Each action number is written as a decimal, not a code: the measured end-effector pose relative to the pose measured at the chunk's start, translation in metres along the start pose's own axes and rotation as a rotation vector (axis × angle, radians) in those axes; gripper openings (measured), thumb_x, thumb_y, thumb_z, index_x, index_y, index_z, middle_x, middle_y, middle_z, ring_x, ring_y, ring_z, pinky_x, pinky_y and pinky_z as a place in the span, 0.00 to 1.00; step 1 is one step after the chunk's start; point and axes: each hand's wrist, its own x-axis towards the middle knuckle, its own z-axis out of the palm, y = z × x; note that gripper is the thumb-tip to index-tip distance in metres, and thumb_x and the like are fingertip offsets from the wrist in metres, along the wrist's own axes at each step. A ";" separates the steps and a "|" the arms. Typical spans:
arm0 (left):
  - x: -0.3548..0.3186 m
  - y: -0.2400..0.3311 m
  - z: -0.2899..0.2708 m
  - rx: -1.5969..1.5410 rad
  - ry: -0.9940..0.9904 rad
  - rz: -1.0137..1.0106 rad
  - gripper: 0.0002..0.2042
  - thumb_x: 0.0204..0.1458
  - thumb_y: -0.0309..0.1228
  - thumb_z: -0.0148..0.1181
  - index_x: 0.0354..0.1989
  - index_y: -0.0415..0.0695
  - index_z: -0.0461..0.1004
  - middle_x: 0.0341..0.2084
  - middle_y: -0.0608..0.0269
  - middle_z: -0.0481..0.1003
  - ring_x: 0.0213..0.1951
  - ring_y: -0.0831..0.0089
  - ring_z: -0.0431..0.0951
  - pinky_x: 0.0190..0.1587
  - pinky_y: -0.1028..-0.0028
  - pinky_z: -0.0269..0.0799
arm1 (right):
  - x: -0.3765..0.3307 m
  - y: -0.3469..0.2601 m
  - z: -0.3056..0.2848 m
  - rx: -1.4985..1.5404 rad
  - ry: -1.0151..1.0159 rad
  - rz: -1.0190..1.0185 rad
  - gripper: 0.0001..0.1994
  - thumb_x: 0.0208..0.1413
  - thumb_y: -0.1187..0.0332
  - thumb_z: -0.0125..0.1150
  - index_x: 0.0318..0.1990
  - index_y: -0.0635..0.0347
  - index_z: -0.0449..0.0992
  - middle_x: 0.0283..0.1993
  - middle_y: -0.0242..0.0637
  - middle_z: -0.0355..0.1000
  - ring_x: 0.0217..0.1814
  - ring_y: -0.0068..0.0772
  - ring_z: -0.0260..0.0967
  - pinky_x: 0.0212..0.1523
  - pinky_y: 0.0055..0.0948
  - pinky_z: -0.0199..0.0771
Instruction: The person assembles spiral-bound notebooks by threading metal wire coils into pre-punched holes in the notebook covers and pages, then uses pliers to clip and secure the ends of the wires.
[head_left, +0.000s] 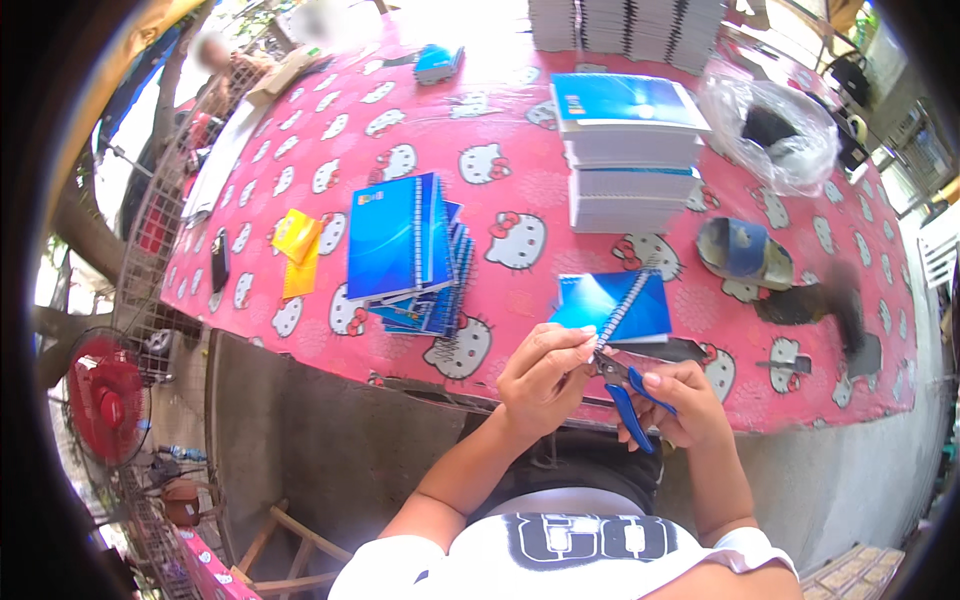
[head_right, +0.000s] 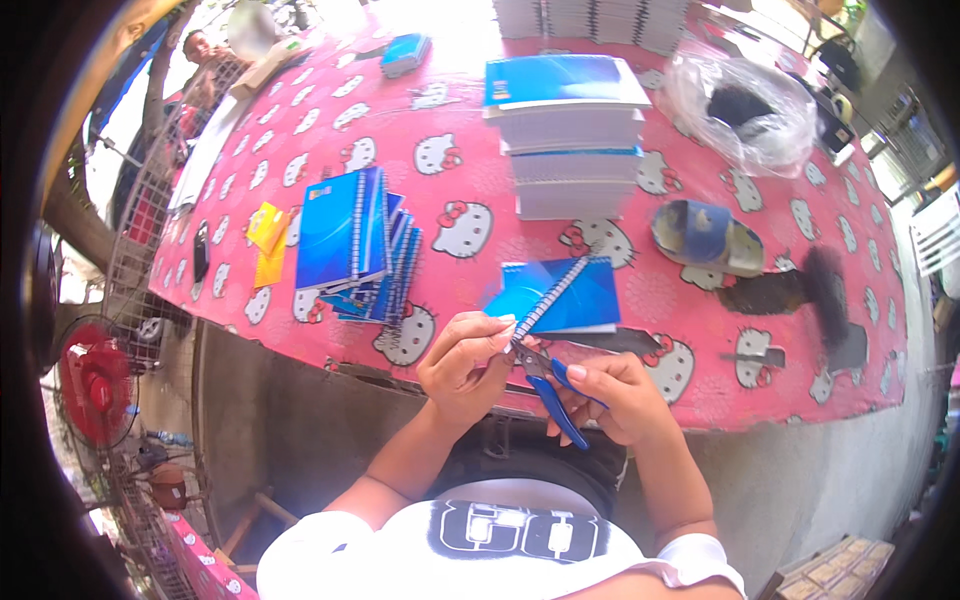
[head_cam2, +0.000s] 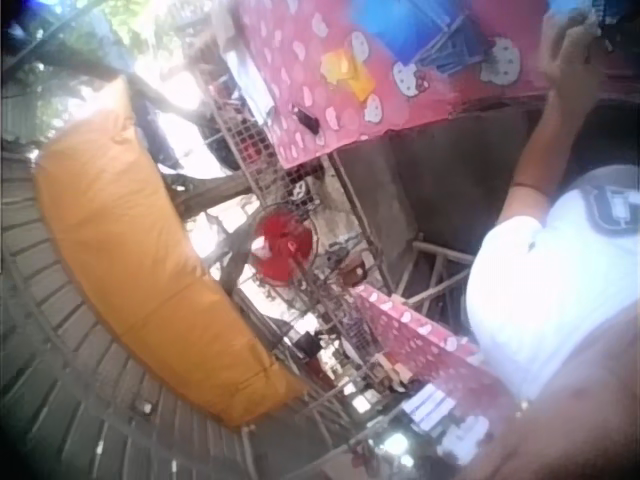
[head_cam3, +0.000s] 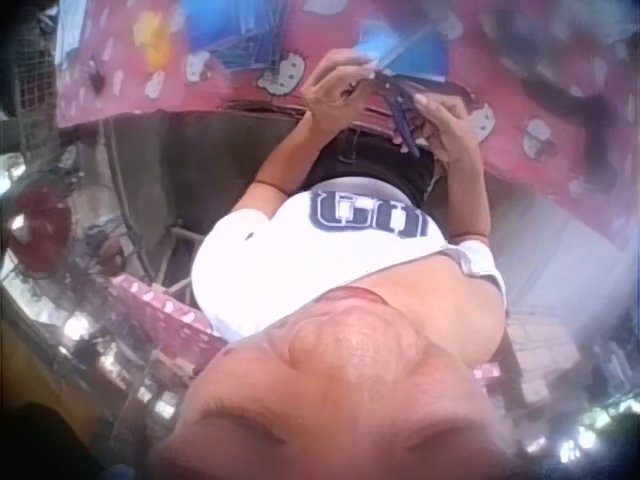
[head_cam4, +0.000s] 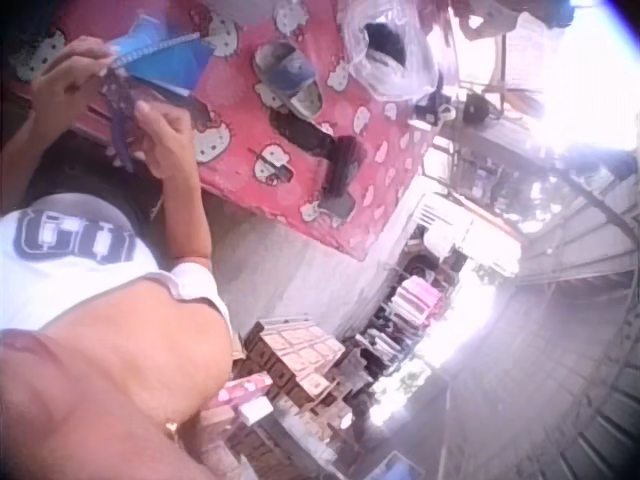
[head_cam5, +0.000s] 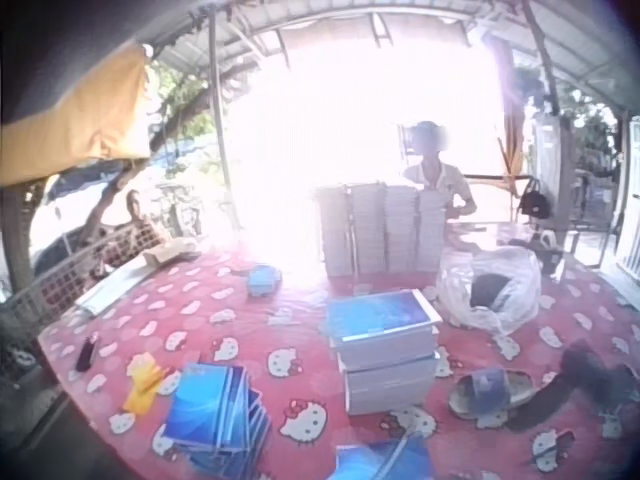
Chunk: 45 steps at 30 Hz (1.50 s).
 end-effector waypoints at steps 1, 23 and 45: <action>0.006 0.000 -0.001 0.014 0.012 0.036 0.11 0.40 0.13 0.64 0.33 0.37 0.74 0.34 0.54 0.76 0.33 0.63 0.78 0.36 0.70 0.75 | 0.003 0.001 0.005 -0.092 0.047 -0.074 0.19 0.57 0.61 0.57 0.43 0.76 0.73 0.39 0.46 0.74 0.43 0.35 0.73 0.44 0.31 0.73; 0.044 -0.063 -0.114 0.075 1.037 -0.508 0.14 0.58 0.29 0.53 0.47 0.41 0.56 0.43 0.56 0.67 0.45 0.75 0.67 0.46 0.74 0.67 | 0.067 -0.080 -0.030 -1.840 0.152 -0.403 0.26 0.42 0.75 0.64 0.53 0.68 0.68 0.59 0.50 0.63 0.63 0.51 0.58 0.59 0.37 0.62; -0.016 0.001 -0.028 -0.134 -0.359 -0.392 0.31 0.47 0.07 0.47 0.61 0.45 0.64 0.47 0.52 0.67 0.46 0.67 0.71 0.40 0.74 0.70 | 0.026 0.009 0.002 -0.442 0.443 -0.732 0.16 0.41 0.84 0.61 0.36 0.60 0.63 0.31 0.33 0.61 0.36 0.30 0.63 0.38 0.29 0.64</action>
